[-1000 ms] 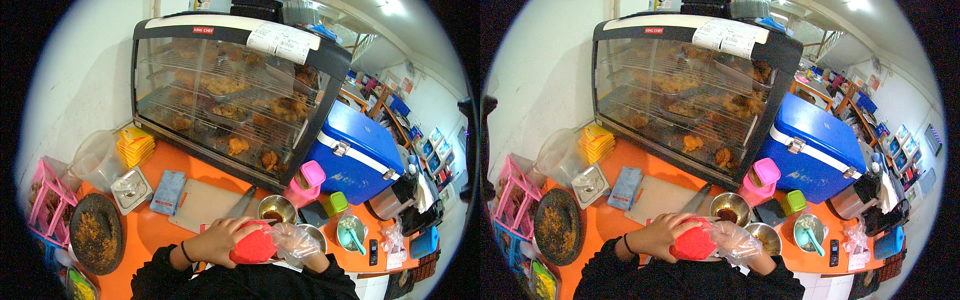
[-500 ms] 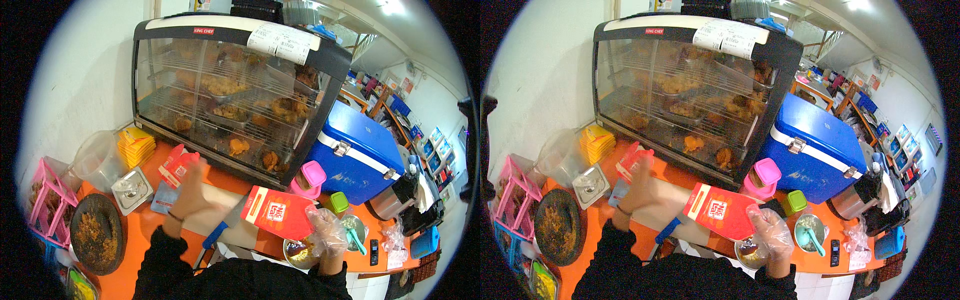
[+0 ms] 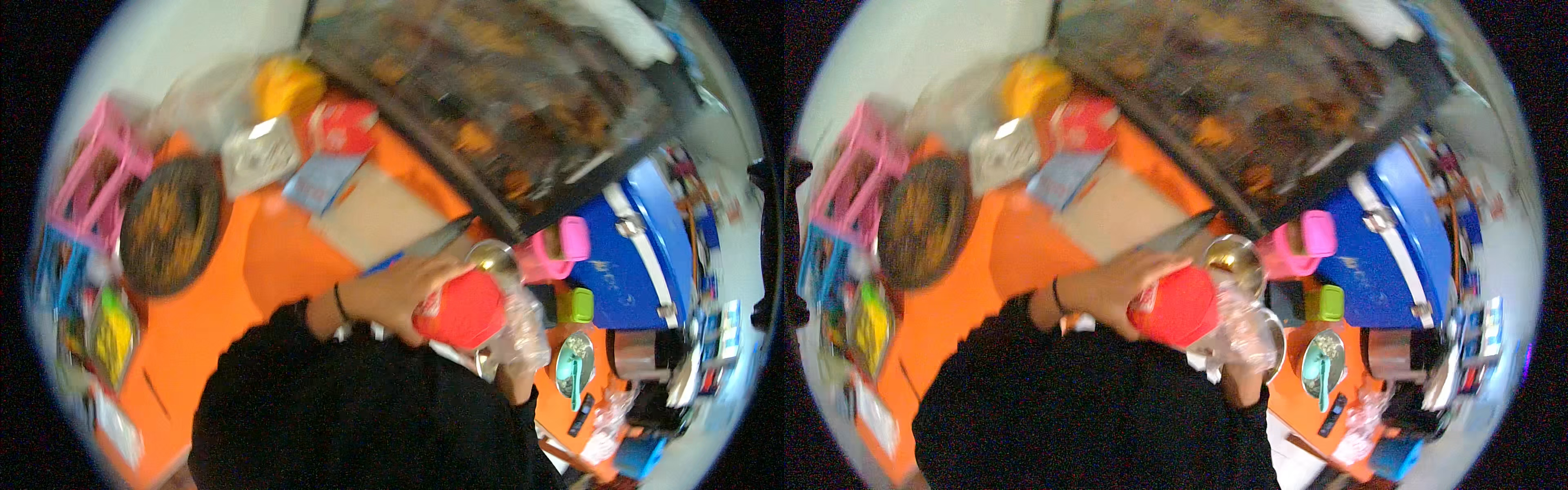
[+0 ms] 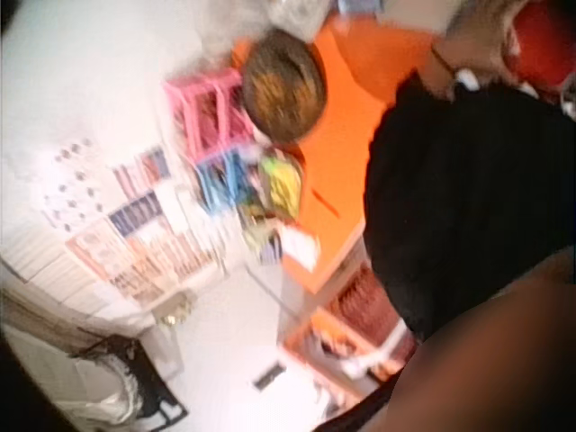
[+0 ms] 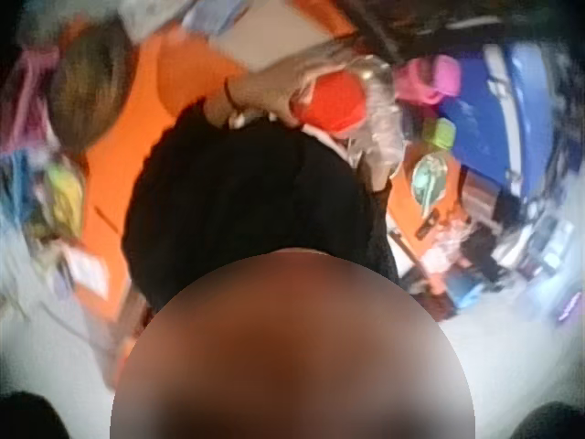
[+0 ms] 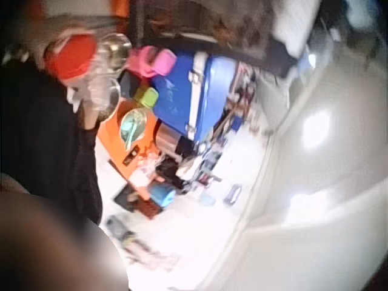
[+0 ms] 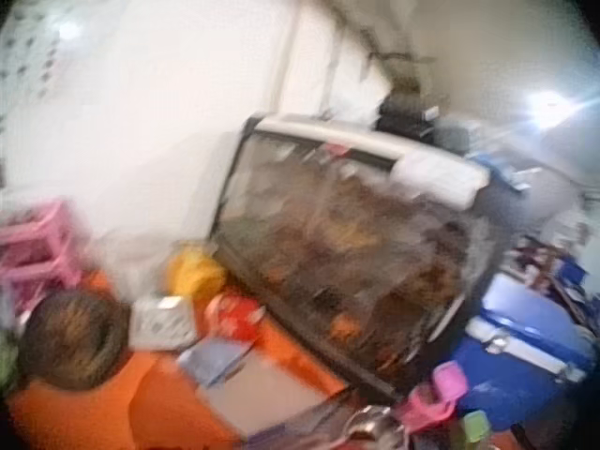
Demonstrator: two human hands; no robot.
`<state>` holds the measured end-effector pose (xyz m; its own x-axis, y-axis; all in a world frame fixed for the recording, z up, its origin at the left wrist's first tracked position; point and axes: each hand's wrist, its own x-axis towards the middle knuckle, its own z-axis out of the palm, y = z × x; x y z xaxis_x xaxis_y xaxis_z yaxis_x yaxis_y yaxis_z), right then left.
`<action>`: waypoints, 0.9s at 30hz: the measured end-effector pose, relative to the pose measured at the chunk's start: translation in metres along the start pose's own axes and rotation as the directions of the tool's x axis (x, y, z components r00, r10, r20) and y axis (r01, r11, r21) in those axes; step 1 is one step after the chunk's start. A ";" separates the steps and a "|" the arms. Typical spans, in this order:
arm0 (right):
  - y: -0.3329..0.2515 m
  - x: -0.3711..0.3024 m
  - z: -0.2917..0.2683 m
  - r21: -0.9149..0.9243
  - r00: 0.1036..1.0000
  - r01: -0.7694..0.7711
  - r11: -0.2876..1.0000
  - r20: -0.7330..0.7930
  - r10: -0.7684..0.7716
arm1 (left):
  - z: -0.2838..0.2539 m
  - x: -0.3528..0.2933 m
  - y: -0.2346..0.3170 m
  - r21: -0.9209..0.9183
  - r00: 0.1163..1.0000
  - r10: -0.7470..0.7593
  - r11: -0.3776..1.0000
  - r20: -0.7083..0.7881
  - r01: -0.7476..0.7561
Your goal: The person scoops rice from a rice cooker into a bowl, mixes it with a spatula, then transfers the rice into a takeaway container. They add fried chicken pieces from a heated display case into the container and close it.
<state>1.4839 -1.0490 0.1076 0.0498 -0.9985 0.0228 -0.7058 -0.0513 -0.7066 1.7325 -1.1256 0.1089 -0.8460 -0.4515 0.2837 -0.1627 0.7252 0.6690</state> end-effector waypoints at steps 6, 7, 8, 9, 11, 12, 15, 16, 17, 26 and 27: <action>-0.017 0.018 -0.015 0.768 0.986 -0.094 0.633 -0.015 0.166 | 0.022 -0.116 -0.016 -0.137 0.865 -0.273 0.962 -0.421 0.237; -0.026 0.024 -0.017 0.698 0.999 0.053 0.715 -0.030 -0.045 | 0.026 -0.144 -0.022 -0.174 0.765 -0.438 0.897 -0.471 0.406; -0.037 0.033 -0.017 0.412 0.964 0.256 0.875 -0.042 -0.263 | 0.038 -0.170 -0.024 -0.277 0.614 -0.554 0.826 -0.562 0.491; -0.050 0.042 -0.011 0.276 0.932 0.339 0.899 0.029 -0.360 | 0.050 -0.197 -0.026 -0.452 0.480 -0.588 0.808 -0.650 0.378; -0.079 0.064 0.016 0.295 0.874 0.406 0.865 0.149 -0.462 | 0.080 -0.244 -0.028 -0.527 0.174 -0.587 0.798 -0.791 0.292; -0.093 0.073 0.036 -0.044 0.753 0.617 0.786 0.323 -0.573 | 0.096 -0.260 -0.031 -0.425 0.063 -0.501 0.789 -0.863 0.444; -0.128 0.105 0.119 -0.029 0.579 0.618 0.786 0.693 -0.430 | 0.130 -0.283 -0.036 -0.457 -0.087 -0.483 0.734 -0.872 0.503; -0.134 0.110 0.150 0.120 0.558 0.526 0.842 0.699 -0.448 | 0.134 -0.284 -0.038 -0.534 -0.116 -0.543 0.723 -0.832 0.439; -0.136 0.118 0.171 0.150 0.526 0.585 0.797 0.678 -0.514 | 0.134 -0.286 -0.036 -0.433 -0.060 -0.486 0.707 -0.872 0.559; -0.187 0.118 0.215 0.072 0.480 0.719 0.691 0.669 -0.568 | 0.113 -0.304 -0.037 -0.436 0.133 -0.662 0.618 -0.738 0.654; -0.189 0.118 0.197 0.244 0.339 0.846 0.475 0.441 -0.831 | 0.114 -0.308 -0.032 -0.439 0.135 -0.667 0.615 -0.733 0.655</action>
<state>1.7619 -1.1535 0.1043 0.9151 -0.2878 0.2826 -0.1208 -0.8640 -0.4887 1.9406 -0.9498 -0.0781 0.3667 -0.9254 0.0957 -0.4308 -0.0777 0.8991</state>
